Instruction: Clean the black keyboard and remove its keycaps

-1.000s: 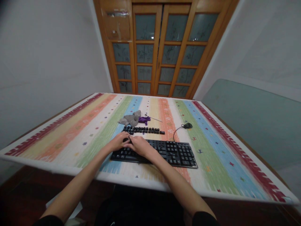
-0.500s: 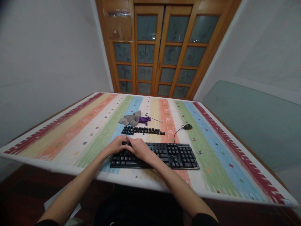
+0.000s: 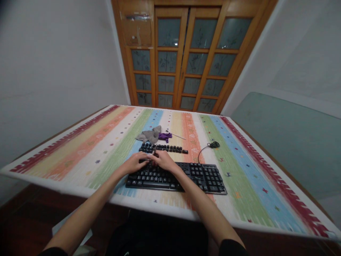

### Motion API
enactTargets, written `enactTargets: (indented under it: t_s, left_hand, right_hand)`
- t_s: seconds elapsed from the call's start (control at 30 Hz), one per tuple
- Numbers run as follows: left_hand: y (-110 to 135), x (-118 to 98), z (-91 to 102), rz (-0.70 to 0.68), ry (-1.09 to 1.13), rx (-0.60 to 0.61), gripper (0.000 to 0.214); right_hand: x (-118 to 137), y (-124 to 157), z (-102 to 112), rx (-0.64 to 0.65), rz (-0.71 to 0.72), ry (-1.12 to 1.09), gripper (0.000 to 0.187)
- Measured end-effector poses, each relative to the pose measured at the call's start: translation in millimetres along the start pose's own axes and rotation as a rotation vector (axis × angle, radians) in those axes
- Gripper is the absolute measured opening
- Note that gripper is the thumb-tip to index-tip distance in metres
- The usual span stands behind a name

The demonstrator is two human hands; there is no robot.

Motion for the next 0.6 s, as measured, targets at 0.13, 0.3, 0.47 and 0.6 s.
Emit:
enactTargets:
  t_s: [0.13, 0.3, 0.47, 0.6]
  left_hand:
    - [2, -11, 11.5, -0.043, 0.088, -0.039, 0.02]
    - [1, -23, 18.4, -0.118, 0.131, 0.013, 0.018]
    - [-5, -25, 18.4, -0.138, 0.122, 0.024, 0.014]
    - [-8, -26, 20.7, -0.114, 0.108, 0.065, 0.011]
  right_hand:
    - [7, 4, 10, -0.038, 0.012, 0.013, 0.047]
    - [20, 11, 20, -0.042, 0.058, 0.027, 0.043]
    - [26, 15, 24, -0.045, 0.064, 0.064, 0.035]
    - [26, 16, 25, -0.052, 0.08, 0.13, 0.028]
Point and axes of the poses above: each hand's wrist, its own y-axis away from the middle knuckle, its own z-axis out of the back of the hand, x = y × z, the point moved 3 cm from there along -y, towards the middle knuckle, and after that the axes turned 6 degrees about x, right-handed, at the moved point
